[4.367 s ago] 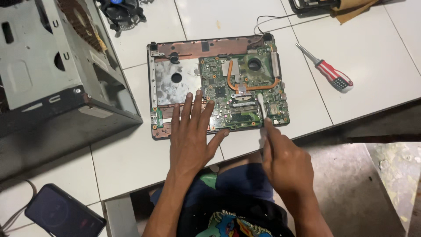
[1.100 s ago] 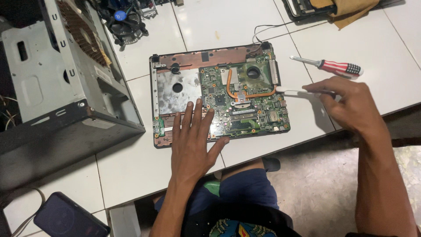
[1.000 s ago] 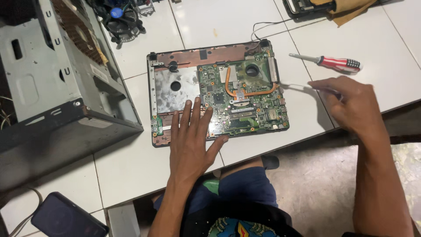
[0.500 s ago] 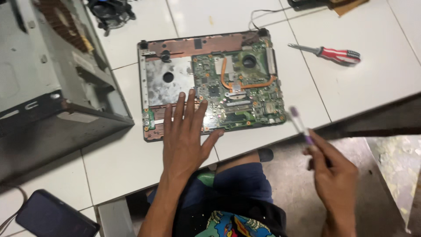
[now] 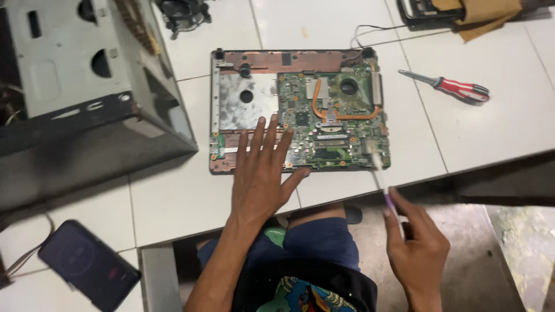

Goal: The person uses a toothbrush to clean the surface of a disassembled laptop motherboard, brushing across the circuit board and heat sink areas. The person holds the board steady with one hand while scrubbing with the other.

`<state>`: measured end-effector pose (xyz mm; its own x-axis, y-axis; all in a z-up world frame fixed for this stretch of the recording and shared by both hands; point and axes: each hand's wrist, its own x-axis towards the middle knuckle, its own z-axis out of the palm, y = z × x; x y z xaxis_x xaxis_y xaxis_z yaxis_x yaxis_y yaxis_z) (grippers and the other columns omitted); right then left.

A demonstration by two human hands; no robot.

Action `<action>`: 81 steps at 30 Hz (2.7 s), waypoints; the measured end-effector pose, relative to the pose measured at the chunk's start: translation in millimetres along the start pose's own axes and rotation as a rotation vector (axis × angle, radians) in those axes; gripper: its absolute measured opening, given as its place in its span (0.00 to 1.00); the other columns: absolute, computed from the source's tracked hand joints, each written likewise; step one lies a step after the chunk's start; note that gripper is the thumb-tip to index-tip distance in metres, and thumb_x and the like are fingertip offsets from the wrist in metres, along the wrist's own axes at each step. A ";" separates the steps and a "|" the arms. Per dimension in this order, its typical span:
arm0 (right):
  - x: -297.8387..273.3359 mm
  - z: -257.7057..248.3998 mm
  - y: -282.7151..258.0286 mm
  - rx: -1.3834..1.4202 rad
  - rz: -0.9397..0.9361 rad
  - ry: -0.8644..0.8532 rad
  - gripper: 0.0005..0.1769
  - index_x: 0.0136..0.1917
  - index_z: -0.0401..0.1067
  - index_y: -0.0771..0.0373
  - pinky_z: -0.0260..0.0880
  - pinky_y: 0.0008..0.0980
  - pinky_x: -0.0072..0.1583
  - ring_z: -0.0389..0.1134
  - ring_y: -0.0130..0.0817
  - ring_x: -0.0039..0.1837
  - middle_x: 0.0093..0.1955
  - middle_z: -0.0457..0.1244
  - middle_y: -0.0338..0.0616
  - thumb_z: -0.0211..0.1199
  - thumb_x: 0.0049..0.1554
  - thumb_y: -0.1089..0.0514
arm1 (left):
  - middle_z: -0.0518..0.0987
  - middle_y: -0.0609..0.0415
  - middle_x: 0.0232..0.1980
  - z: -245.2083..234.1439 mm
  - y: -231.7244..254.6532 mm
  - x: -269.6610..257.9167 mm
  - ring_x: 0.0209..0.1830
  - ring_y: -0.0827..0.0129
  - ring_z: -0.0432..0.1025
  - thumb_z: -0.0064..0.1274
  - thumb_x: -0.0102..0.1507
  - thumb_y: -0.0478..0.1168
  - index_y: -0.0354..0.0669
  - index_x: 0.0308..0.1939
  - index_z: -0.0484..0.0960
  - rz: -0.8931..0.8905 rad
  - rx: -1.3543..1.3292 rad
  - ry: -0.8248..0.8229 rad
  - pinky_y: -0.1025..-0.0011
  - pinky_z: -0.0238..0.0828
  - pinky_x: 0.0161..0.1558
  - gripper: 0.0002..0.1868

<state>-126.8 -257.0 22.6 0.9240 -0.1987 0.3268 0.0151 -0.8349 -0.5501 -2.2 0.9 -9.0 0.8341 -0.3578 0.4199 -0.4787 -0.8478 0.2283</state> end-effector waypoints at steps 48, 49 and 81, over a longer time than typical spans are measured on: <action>68.5 0.9 40.4 -0.032 -0.235 -0.109 0.08 0.52 0.81 0.62 0.67 0.36 0.56 0.70 0.37 0.49 0.47 0.72 0.44 0.75 0.62 0.58 | 0.61 0.38 0.81 -30.9 -28.6 -44.9 0.82 0.40 0.58 0.52 0.73 0.50 0.36 0.73 0.70 -0.234 -0.132 0.088 0.44 0.54 0.80 0.29; 68.8 7.5 22.6 -0.028 -0.234 -0.113 0.08 0.52 0.81 0.62 0.67 0.36 0.56 0.70 0.37 0.49 0.47 0.72 0.44 0.75 0.62 0.58 | 0.61 0.38 0.81 -33.2 -26.3 -43.5 0.82 0.40 0.58 0.52 0.73 0.50 0.36 0.73 0.70 -0.236 -0.129 0.084 0.44 0.54 0.80 0.29; 61.2 46.8 -35.3 -0.102 -0.303 -0.228 0.08 0.52 0.79 0.50 0.62 0.39 0.54 0.69 0.38 0.50 0.46 0.69 0.33 0.69 0.62 0.48 | 0.70 0.56 0.78 -34.7 -38.2 -52.9 0.78 0.55 0.68 0.62 0.69 0.43 0.48 0.75 0.70 -0.227 -0.381 0.128 0.50 0.66 0.79 0.31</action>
<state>-53.0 -215.7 26.0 0.9451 0.1742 0.2766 0.2724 -0.8875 -0.3718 -37.6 65.8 -9.5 0.9004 -0.1078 0.4216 -0.3741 -0.6866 0.6234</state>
